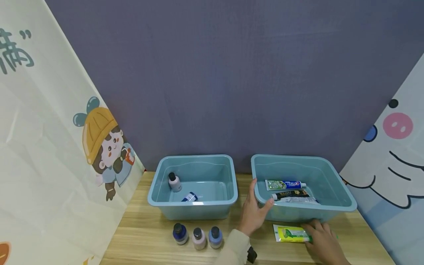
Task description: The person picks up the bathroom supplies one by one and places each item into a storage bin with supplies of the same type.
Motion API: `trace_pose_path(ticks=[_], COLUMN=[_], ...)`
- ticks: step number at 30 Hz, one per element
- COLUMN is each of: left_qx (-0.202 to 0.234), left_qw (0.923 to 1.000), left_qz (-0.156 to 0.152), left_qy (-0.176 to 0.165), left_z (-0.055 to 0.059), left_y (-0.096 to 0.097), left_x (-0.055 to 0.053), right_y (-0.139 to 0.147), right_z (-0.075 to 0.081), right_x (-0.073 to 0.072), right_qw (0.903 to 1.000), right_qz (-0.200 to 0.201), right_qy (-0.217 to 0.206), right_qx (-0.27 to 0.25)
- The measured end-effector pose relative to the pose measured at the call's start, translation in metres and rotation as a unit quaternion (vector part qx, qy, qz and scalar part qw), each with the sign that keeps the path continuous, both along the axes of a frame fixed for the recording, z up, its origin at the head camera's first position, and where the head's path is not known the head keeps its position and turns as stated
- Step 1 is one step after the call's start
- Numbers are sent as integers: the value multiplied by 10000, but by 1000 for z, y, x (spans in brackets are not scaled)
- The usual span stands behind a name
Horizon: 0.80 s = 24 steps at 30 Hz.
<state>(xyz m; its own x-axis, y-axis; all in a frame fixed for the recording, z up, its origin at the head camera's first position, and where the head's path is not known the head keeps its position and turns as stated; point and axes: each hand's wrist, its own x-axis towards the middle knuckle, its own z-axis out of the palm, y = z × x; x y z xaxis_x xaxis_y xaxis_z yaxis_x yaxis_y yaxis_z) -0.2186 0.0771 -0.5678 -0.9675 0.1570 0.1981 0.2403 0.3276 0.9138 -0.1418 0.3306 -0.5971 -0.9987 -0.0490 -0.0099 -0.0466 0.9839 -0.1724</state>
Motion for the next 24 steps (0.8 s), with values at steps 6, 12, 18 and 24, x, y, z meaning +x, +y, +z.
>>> trace_pose_path(ticks=[6,12,18,24], left_qx=[-6,19,31,75], left_qw=[10000,10000,10000,10000], left_qz=[-27,-24,-1,-5], left_qy=[25,11,2,44], left_z=[2,4,3,2], left_y=[0,0,0,0], left_x=[0,1,2,1], right_y=[0,0,2,1], right_z=[-1,1,2,5], right_x=[-2,-8,-11,-13], right_qw=[9997,9996,9991,9976], right_qz=[170,208,273,221], right_qy=[166,-131,-317,-638], right_qx=[41,113,59,-132])
